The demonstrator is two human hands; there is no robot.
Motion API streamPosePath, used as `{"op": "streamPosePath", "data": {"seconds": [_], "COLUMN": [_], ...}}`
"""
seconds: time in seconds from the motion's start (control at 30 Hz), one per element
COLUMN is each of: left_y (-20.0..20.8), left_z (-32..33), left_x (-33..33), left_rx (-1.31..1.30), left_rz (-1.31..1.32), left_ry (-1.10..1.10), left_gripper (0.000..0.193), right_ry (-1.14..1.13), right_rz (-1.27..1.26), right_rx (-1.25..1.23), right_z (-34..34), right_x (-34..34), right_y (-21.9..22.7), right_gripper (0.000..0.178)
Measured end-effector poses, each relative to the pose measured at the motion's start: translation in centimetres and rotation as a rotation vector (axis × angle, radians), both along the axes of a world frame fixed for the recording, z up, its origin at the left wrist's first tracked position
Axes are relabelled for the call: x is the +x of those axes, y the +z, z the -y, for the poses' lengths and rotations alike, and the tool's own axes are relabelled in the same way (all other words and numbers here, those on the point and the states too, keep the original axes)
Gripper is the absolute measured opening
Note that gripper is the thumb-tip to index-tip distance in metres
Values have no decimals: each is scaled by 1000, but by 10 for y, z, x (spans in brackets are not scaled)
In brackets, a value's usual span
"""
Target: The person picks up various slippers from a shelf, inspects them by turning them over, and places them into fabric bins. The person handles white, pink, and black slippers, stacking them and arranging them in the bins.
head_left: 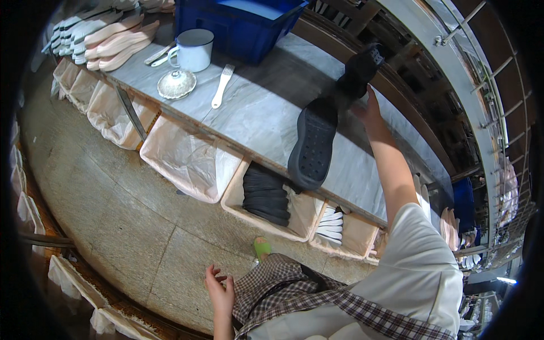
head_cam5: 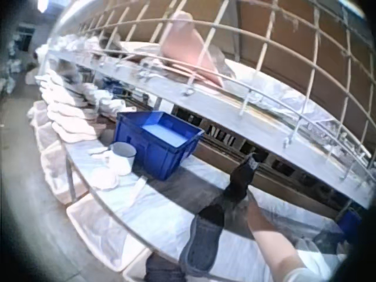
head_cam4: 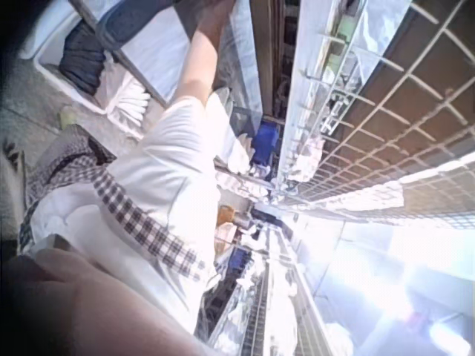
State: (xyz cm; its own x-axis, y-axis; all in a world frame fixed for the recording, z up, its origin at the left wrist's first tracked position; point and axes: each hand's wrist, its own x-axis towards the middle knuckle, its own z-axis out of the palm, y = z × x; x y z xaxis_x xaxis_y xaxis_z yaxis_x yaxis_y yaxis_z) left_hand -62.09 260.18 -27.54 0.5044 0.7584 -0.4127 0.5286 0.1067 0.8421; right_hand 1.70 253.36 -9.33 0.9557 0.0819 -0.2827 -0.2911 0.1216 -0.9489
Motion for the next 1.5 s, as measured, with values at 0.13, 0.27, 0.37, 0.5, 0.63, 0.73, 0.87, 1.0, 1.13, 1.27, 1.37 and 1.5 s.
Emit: {"op": "streamPosePath", "data": {"seconds": [0.13,0.27,0.37,0.5,0.63,0.73,0.87,1.0,1.13,1.27,1.37,1.5], "left_y": [9,17,32,52,71,87,122,168,213,237,239,231], "left_z": [8,15,18,7,-15,-30,-35,-8,30,37,13,-37], "left_x": [19,33,33,35,37,45,68,100,109,103,90,63], "left_rx": [6,-35,62,144,278,347,338,245,-135,-522,-724,-695], "left_rz": [-86,-38,-53,-91,-75,-27,123,476,783,968,1203,1324], "left_ry": [-18,23,-36,-169,-364,-531,-755,-915,-905,-460,-120,-153], "left_gripper": [62,64,65,67,63,61,60,67,85,72,54,54], "right_ry": [74,66,-117,-30,-24,24,80,51,168,286,435,677], "right_rz": [-12,114,-60,-117,-250,-468,-335,-257,22,423,632,696], "right_rx": [236,137,305,322,404,451,439,469,397,228,123,302], "right_z": [-13,-18,-1,58,130,182,229,242,211,154,112,68], "right_x": [68,111,117,66,-47,-153,-292,-397,-456,-477,-480,-484], "right_y": [-22,-47,-50,-34,-10,8,21,26,35,42,43,52], "right_gripper": [85,77,55,38,32,35,43,60,78,97,105,122]}}
